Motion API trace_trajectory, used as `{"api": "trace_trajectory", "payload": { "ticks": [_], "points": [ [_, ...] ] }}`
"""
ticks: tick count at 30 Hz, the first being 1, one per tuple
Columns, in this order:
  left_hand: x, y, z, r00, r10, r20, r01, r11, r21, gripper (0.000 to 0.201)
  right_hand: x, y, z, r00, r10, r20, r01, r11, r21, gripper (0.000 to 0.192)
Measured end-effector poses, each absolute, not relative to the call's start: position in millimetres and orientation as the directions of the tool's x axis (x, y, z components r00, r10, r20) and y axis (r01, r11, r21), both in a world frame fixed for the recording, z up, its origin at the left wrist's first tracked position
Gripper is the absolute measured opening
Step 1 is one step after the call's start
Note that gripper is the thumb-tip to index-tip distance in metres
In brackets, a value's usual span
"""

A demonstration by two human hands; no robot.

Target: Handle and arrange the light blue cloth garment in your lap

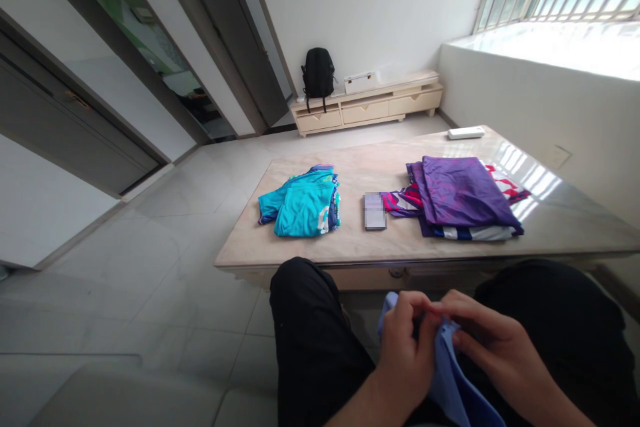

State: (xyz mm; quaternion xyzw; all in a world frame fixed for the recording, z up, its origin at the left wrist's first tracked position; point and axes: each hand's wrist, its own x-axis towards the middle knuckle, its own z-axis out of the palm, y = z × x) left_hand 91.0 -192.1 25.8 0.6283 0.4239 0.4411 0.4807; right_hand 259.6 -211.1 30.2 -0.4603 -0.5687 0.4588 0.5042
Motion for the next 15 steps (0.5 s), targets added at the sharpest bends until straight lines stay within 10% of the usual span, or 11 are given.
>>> {"api": "trace_trajectory", "payload": {
  "ticks": [15],
  "points": [
    [99.9, -186.5, 21.5, 0.154, 0.982, 0.109, -0.043, -0.104, 0.994, 0.023, 255.2, -201.9, 25.9, -0.123, 0.964, 0.234, 0.193, 0.255, -0.947, 0.020]
  ]
}}
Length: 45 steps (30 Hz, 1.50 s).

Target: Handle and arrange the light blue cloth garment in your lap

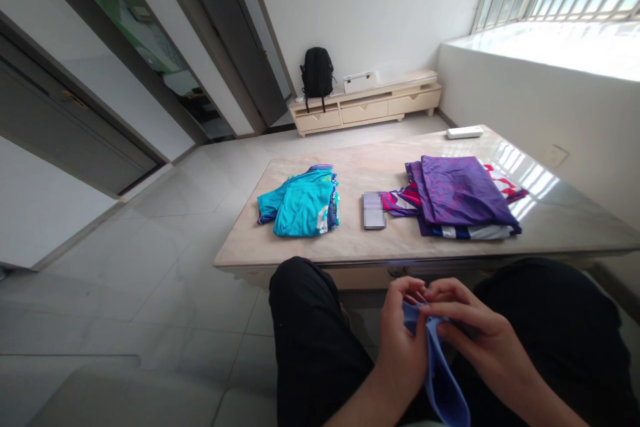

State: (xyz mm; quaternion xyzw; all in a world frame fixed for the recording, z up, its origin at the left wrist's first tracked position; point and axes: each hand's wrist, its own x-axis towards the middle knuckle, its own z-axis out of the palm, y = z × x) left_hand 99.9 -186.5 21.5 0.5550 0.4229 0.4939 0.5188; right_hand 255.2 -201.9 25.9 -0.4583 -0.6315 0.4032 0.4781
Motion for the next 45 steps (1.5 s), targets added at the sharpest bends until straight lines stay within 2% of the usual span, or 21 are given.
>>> {"api": "trace_trajectory", "payload": {
  "ticks": [3, 11, 17, 24, 29, 34, 37, 42, 45],
  "points": [
    [101.3, -186.6, 22.1, 0.166, 0.983, 0.081, -0.052, -0.074, 0.996, 0.022, 255.0, -201.2, 25.0, -0.120, 0.975, 0.188, 0.193, 0.208, -0.959, 0.018],
    [100.5, -188.8, 31.3, 0.124, 0.992, 0.030, 0.055, -0.038, 0.998, 0.010, 254.5, -204.0, 16.8, 0.017, 0.983, 0.182, 0.085, 0.180, -0.980, 0.006],
    [86.8, -194.2, 52.7, 0.323, 0.945, 0.055, 0.083, -0.086, 0.993, 0.019, 260.7, -199.7, 20.0, 0.119, 0.975, 0.186, 0.103, 0.174, -0.979, 0.009],
    [89.6, -188.5, 56.9, 0.319, 0.947, 0.039, 0.125, -0.083, 0.989, 0.026, 256.9, -203.2, 18.4, 0.142, 0.972, 0.190, 0.134, 0.171, -0.976, 0.011],
    [97.3, -183.6, 45.5, 0.275, 0.962, -0.002, 0.004, 0.000, 1.000, 0.021, 259.1, -206.7, 17.3, 0.139, 0.959, 0.248, 0.191, 0.220, -0.957, 0.014],
    [96.6, -179.6, 37.2, 0.336, 0.932, -0.134, -0.210, 0.212, 0.954, 0.020, 256.8, -211.3, 26.5, 0.194, 0.959, 0.205, 0.097, 0.189, -0.977, 0.009],
    [95.1, -178.5, 35.8, 0.340, 0.924, -0.175, -0.251, 0.269, 0.930, 0.023, 255.4, -211.5, 27.2, 0.211, 0.961, 0.179, 0.039, 0.175, -0.984, 0.008],
    [96.4, -177.8, 33.3, 0.284, 0.927, -0.246, -0.347, 0.339, 0.874, 0.028, 257.4, -206.1, 15.3, 0.129, 0.972, 0.198, 0.021, 0.197, -0.980, 0.016],
    [98.2, -178.5, 30.4, 0.247, 0.925, -0.288, -0.387, 0.366, 0.846, 0.033, 255.3, -204.3, 12.6, 0.190, 0.959, 0.208, 0.041, 0.204, -0.978, 0.022]
  ]
}}
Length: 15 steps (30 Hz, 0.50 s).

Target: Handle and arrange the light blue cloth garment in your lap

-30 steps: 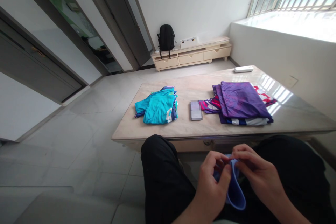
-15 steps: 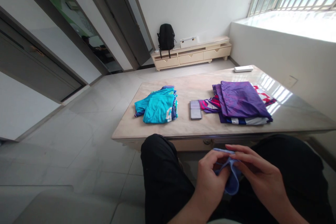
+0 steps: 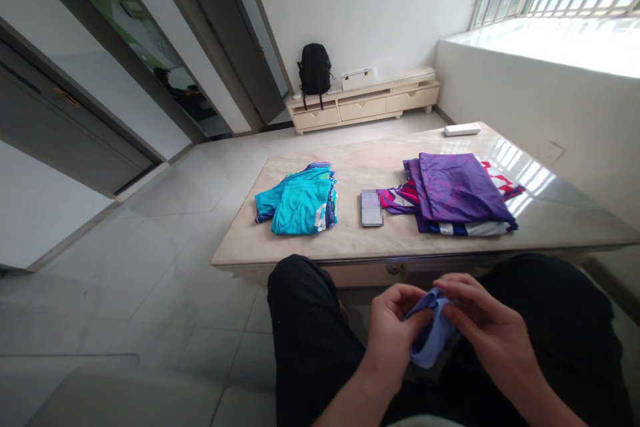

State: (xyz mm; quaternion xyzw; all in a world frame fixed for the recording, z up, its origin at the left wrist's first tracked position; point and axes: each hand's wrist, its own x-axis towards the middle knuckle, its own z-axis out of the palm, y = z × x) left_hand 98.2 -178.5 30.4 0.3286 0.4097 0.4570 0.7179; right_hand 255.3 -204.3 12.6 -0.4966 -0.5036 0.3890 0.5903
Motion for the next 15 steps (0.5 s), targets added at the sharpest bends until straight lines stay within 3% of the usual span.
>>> {"api": "trace_trajectory", "payload": {
  "ticks": [5, 10, 15],
  "points": [
    [100.3, -180.5, 26.6, 0.258, 0.913, -0.315, -0.489, 0.405, 0.773, 0.036, 250.8, -205.6, 15.5, 0.239, 0.940, 0.244, 0.099, 0.227, -0.969, 0.015],
    [100.5, -180.5, 26.2, 0.284, 0.889, -0.359, -0.569, 0.458, 0.683, 0.037, 253.2, -205.0, 17.8, 0.197, 0.959, 0.203, -0.012, 0.209, -0.978, 0.005],
    [101.1, -179.6, 26.8, 0.296, 0.887, -0.354, -0.581, 0.462, 0.670, 0.037, 254.5, -206.0, 21.6, 0.164, 0.986, 0.019, -0.150, 0.044, -0.988, 0.015]
  ]
}}
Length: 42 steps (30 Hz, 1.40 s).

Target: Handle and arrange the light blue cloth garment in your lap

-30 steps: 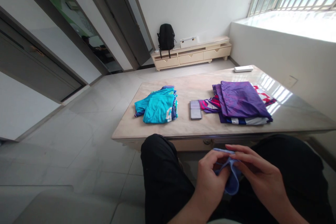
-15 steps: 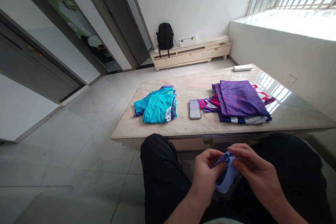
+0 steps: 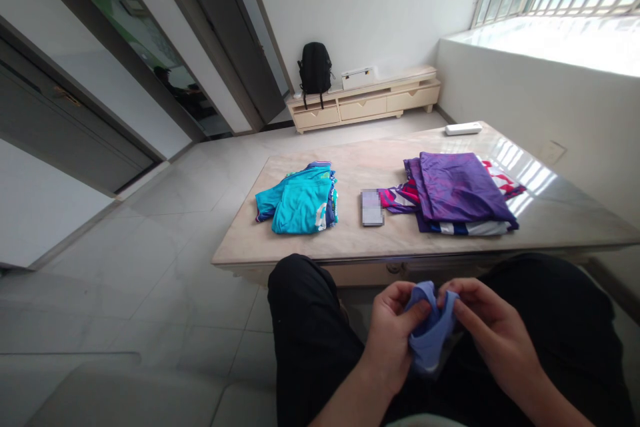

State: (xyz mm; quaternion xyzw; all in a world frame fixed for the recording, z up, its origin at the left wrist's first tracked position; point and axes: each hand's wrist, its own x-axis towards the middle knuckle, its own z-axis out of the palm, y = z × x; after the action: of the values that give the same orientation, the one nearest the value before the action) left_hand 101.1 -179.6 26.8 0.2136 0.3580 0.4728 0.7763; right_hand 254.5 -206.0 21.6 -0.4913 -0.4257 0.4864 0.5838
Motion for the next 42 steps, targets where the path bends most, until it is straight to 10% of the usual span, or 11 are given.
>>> {"api": "trace_trajectory", "payload": {
  "ticks": [7, 14, 30, 42],
  "points": [
    [96.3, -178.4, 30.4, 0.216, 0.929, -0.301, -0.455, 0.369, 0.811, 0.032, 250.9, -206.0, 32.4, 0.199, 0.967, -0.160, -0.179, -0.124, -0.976, 0.027],
    [93.8, -174.6, 32.6, 0.213, 0.964, -0.158, -0.244, 0.209, 0.947, 0.028, 260.9, -197.0, 14.1, 0.016, 0.998, 0.058, -0.110, 0.059, -0.992, 0.011],
    [90.7, -173.2, 30.3, 0.211, 0.977, 0.026, -0.126, 0.000, 0.992, 0.017, 266.4, -189.4, -7.5, -0.004, 1.000, -0.022, -0.146, -0.023, -0.989, 0.014],
    [92.6, -172.1, 31.9, 0.127, 0.984, 0.127, -0.102, -0.114, 0.988, 0.012, 266.2, -189.8, 4.7, -0.007, 0.977, 0.215, 0.034, 0.215, -0.976, 0.003]
  ]
}}
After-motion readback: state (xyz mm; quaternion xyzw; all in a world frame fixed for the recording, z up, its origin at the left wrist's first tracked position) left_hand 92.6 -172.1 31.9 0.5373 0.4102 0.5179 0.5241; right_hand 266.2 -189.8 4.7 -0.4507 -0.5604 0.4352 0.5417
